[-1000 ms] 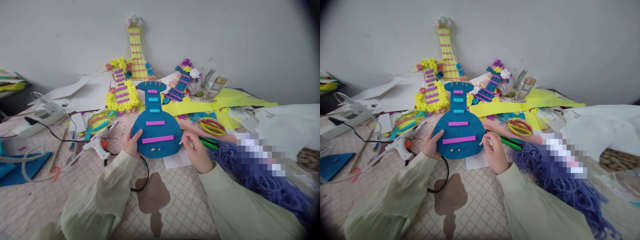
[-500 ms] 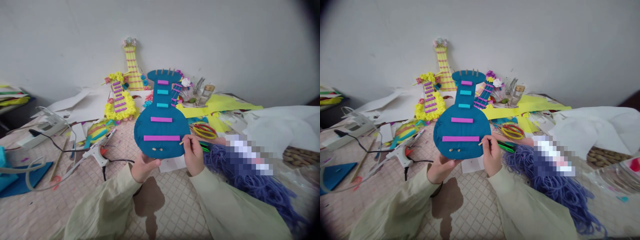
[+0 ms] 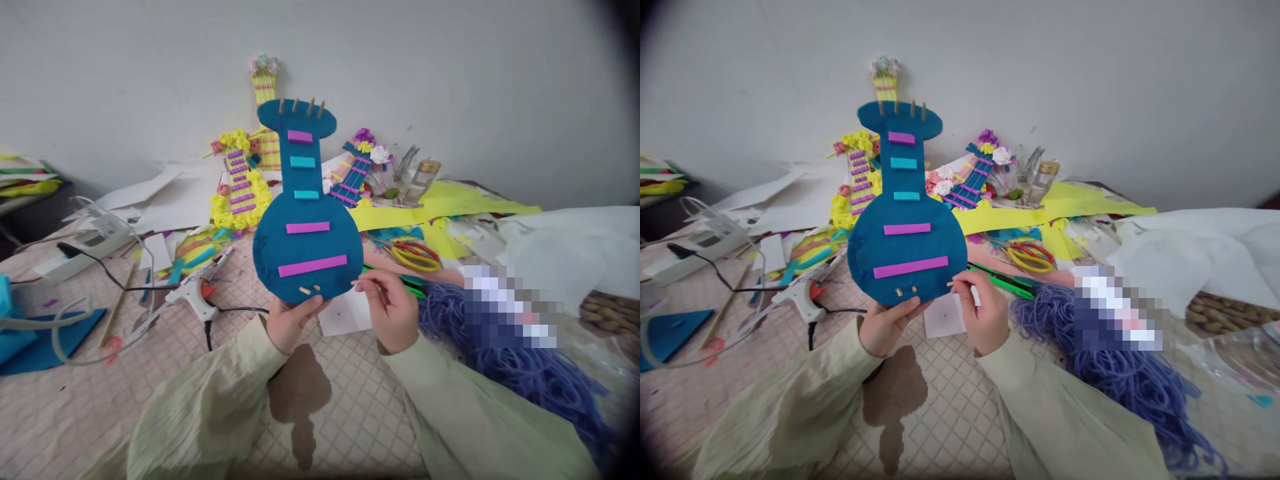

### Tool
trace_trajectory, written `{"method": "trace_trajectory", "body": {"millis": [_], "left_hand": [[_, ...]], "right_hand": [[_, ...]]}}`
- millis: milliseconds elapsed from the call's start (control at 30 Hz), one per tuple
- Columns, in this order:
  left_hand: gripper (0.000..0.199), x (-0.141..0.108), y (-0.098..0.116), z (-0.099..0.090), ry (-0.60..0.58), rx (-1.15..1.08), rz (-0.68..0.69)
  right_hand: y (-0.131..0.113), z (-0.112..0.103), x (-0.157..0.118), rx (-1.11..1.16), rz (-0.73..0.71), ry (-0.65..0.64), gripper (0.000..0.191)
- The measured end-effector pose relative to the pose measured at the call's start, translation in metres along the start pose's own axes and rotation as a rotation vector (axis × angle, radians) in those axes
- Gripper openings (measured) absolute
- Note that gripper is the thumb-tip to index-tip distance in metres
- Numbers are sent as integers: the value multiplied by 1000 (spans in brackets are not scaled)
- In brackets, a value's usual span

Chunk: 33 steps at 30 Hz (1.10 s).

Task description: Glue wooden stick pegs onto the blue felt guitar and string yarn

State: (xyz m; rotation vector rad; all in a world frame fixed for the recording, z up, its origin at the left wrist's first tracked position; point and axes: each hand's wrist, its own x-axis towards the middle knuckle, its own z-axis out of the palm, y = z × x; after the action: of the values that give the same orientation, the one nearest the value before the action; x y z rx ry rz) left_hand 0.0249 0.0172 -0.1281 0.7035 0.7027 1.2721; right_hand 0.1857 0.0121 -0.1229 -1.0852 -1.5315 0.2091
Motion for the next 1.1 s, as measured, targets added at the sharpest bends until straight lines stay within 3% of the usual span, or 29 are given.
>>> {"method": "trace_trajectory", "body": {"millis": [100, 367, 633, 833, 1100], "left_hand": [[56, 0, -3, 0, -8, 11, 30], [38, 4, -15, -13, -68, 192, 184], [28, 6, -17, -15, -41, 444, 253], [22, 3, -12, -11, 19, 739, 396], [22, 3, -17, -14, 72, 871, 561]], "right_hand": [[-6, 3, -4, -41, -96, -85, 11], [-8, 8, -1, -148, -201, -129, 15], [-4, 12, -2, -254, -202, -144, 12], [-4, 17, -1, -407, -305, -124, 15], [-7, 19, -3, -510, -403, -223, 16]]}}
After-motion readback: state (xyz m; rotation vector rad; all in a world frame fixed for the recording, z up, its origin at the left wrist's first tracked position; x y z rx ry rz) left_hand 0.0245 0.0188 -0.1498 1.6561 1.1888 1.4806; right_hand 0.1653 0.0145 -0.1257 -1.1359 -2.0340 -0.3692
